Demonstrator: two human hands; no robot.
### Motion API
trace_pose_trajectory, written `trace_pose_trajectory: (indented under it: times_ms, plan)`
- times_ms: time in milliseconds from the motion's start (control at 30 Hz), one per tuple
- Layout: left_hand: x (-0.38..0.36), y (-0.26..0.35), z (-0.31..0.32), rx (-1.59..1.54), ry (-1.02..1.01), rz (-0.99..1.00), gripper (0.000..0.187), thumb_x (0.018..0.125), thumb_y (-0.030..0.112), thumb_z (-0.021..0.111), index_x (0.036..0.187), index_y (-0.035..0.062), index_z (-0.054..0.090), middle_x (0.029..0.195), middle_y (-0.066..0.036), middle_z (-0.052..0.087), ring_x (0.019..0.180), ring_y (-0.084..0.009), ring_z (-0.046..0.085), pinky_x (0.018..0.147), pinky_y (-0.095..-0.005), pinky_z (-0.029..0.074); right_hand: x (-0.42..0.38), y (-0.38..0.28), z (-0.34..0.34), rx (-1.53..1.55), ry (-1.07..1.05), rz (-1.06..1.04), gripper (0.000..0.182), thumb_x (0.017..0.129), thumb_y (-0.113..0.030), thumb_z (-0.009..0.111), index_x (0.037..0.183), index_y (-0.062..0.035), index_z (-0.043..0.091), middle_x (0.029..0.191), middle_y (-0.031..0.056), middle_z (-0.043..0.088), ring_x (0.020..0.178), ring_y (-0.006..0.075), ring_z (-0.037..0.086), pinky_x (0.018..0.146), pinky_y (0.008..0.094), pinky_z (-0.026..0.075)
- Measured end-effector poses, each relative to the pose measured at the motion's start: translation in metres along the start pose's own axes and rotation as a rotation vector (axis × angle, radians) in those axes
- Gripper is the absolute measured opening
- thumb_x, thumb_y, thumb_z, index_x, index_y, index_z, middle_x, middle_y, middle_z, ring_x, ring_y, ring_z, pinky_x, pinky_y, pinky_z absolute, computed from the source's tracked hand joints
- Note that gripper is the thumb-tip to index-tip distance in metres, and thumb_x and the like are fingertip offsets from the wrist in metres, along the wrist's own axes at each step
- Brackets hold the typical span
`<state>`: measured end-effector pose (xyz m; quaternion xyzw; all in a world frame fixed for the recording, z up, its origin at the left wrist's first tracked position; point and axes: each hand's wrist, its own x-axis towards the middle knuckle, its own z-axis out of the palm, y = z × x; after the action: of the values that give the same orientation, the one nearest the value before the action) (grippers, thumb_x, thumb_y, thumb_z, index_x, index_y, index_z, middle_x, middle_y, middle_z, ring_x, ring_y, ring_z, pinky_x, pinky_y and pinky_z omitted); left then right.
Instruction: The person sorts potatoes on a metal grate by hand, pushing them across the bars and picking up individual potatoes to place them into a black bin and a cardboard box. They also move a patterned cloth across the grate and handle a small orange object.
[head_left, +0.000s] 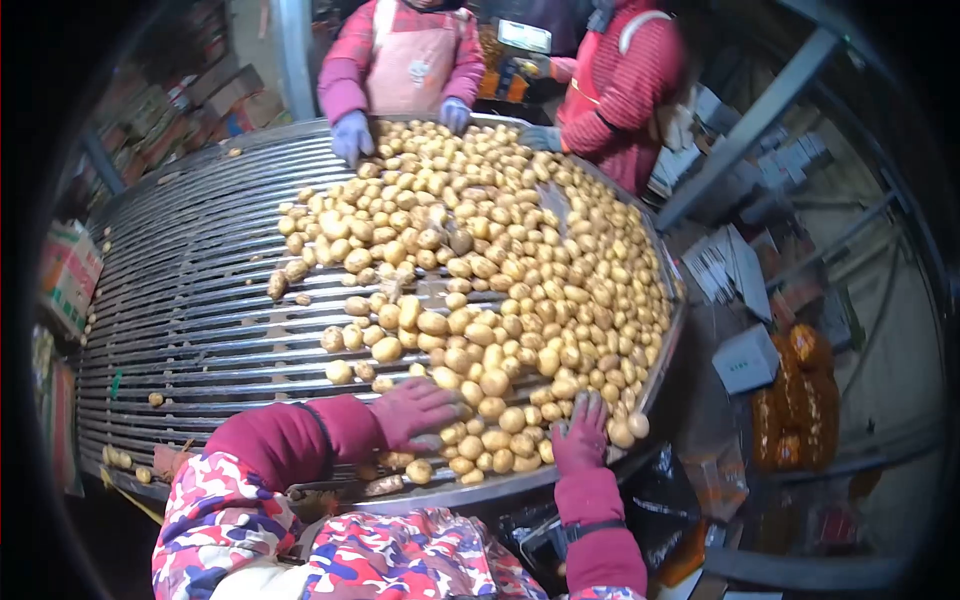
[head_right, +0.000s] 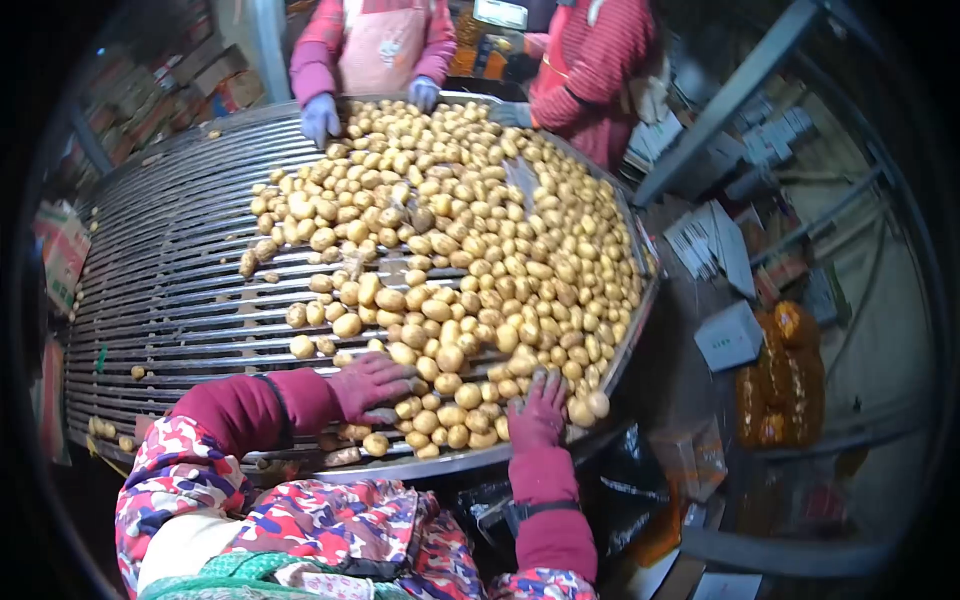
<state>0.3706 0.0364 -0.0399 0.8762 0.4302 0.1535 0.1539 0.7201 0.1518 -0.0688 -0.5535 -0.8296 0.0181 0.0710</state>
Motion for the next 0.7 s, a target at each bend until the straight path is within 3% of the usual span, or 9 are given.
trace_pose_trajectory:
  times_ms: [67, 267, 333, 400, 533, 567, 600, 667, 700]
  plan:
    - [0.014, -0.005, 0.003, -0.037, -0.010, 0.044, 0.077, 0.084, 0.051, 0.064, 0.146, 0.0116, 0.042, 0.149, -0.016, 0.041, 0.134, -0.0371, 0.043, 0.113, -0.0539, 0.030, 0.001, -0.004, -0.011, 0.003, -0.100, 0.071, 0.077, 0.086, -0.035, 0.067, 0.149, -0.0024, 0.036, 0.159, 0.0183, 0.025, 0.148, 0.0387, 0.022, 0.114, 0.0521, 0.031]
    - [0.098, -0.022, -0.013, -0.064, -0.052, 0.239, 0.083, 0.077, 0.051, 0.072, 0.142, 0.0072, 0.044, 0.148, -0.019, 0.041, 0.132, -0.0374, 0.044, 0.107, -0.0517, 0.038, 0.000, 0.000, -0.012, 0.075, -0.013, 0.017, 0.077, 0.081, -0.024, 0.072, 0.146, 0.0021, 0.038, 0.153, 0.0236, 0.033, 0.143, 0.0442, 0.029, 0.118, 0.0498, 0.028]
    - [0.110, -0.020, -0.003, -0.138, -0.045, 0.098, 0.080, 0.080, 0.047, 0.070, 0.143, 0.0075, 0.043, 0.149, -0.019, 0.041, 0.130, -0.0379, 0.047, 0.105, -0.0510, 0.041, 0.001, -0.004, -0.022, 0.075, -0.022, 0.002, 0.075, 0.083, -0.024, 0.071, 0.146, 0.0017, 0.039, 0.153, 0.0241, 0.033, 0.142, 0.0447, 0.029, 0.117, 0.0501, 0.028]
    - [0.103, -0.021, -0.005, -0.182, 0.033, 0.065, 0.070, 0.085, 0.034, 0.066, 0.145, 0.0079, 0.042, 0.148, -0.019, 0.042, 0.129, -0.0380, 0.050, 0.105, -0.0509, 0.042, 0.000, -0.004, -0.023, 0.127, -0.043, 0.031, 0.074, 0.084, -0.025, 0.070, 0.146, 0.0009, 0.039, 0.152, 0.0244, 0.033, 0.142, 0.0445, 0.030, 0.117, 0.0503, 0.028]
    - [0.040, -0.066, -0.079, 0.052, 0.328, 0.085, 0.054, 0.087, 0.030, 0.067, 0.133, 0.0066, 0.053, 0.130, -0.020, 0.054, 0.118, -0.0388, 0.054, 0.099, -0.0512, 0.044, -0.001, -0.002, -0.023, 0.169, -0.003, -0.017, 0.070, 0.081, -0.020, 0.070, 0.140, 0.0050, 0.042, 0.151, 0.0255, 0.033, 0.142, 0.0447, 0.029, 0.117, 0.0511, 0.028]
    - [0.034, -0.070, -0.127, 0.003, -0.069, -0.168, 0.049, 0.082, 0.027, 0.072, 0.125, 0.0083, 0.058, 0.119, -0.018, 0.058, 0.112, -0.0398, 0.055, 0.095, -0.0504, 0.044, -0.001, -0.005, -0.024, 0.174, -0.017, 0.017, 0.071, 0.080, -0.019, 0.071, 0.140, 0.0052, 0.041, 0.151, 0.0258, 0.033, 0.141, 0.0455, 0.029, 0.117, 0.0518, 0.028]
    - [-0.003, -0.099, -0.115, 0.138, 0.392, -0.354, 0.050, 0.077, 0.027, 0.076, 0.121, 0.0094, 0.060, 0.115, -0.018, 0.058, 0.108, -0.0404, 0.055, 0.092, -0.0489, 0.044, -0.001, -0.004, -0.023, 0.173, -0.018, 0.010, 0.071, 0.080, -0.019, 0.071, 0.140, 0.0052, 0.041, 0.151, 0.0258, 0.033, 0.141, 0.0455, 0.029, 0.117, 0.0518, 0.028]
    - [-0.065, -0.155, -0.114, 0.401, 0.775, -0.551, 0.057, 0.074, 0.030, 0.078, 0.123, 0.0081, 0.060, 0.121, -0.018, 0.059, 0.115, -0.0395, 0.054, 0.101, -0.0507, 0.041, -0.001, 0.000, -0.021, 0.165, -0.001, -0.045, 0.071, 0.080, -0.018, 0.070, 0.140, 0.0052, 0.040, 0.151, 0.0259, 0.033, 0.141, 0.0465, 0.029, 0.117, 0.0530, 0.028]
    - [-0.088, -0.176, -0.115, 0.420, 0.697, -0.866, 0.063, 0.075, 0.031, 0.078, 0.129, 0.0073, 0.056, 0.130, -0.019, 0.056, 0.124, -0.0391, 0.050, 0.108, -0.0506, 0.037, -0.002, -0.002, -0.023, 0.171, -0.004, -0.037, 0.071, 0.080, -0.018, 0.070, 0.141, 0.0051, 0.040, 0.151, 0.0267, 0.032, 0.141, 0.0473, 0.029, 0.117, 0.0541, 0.028]
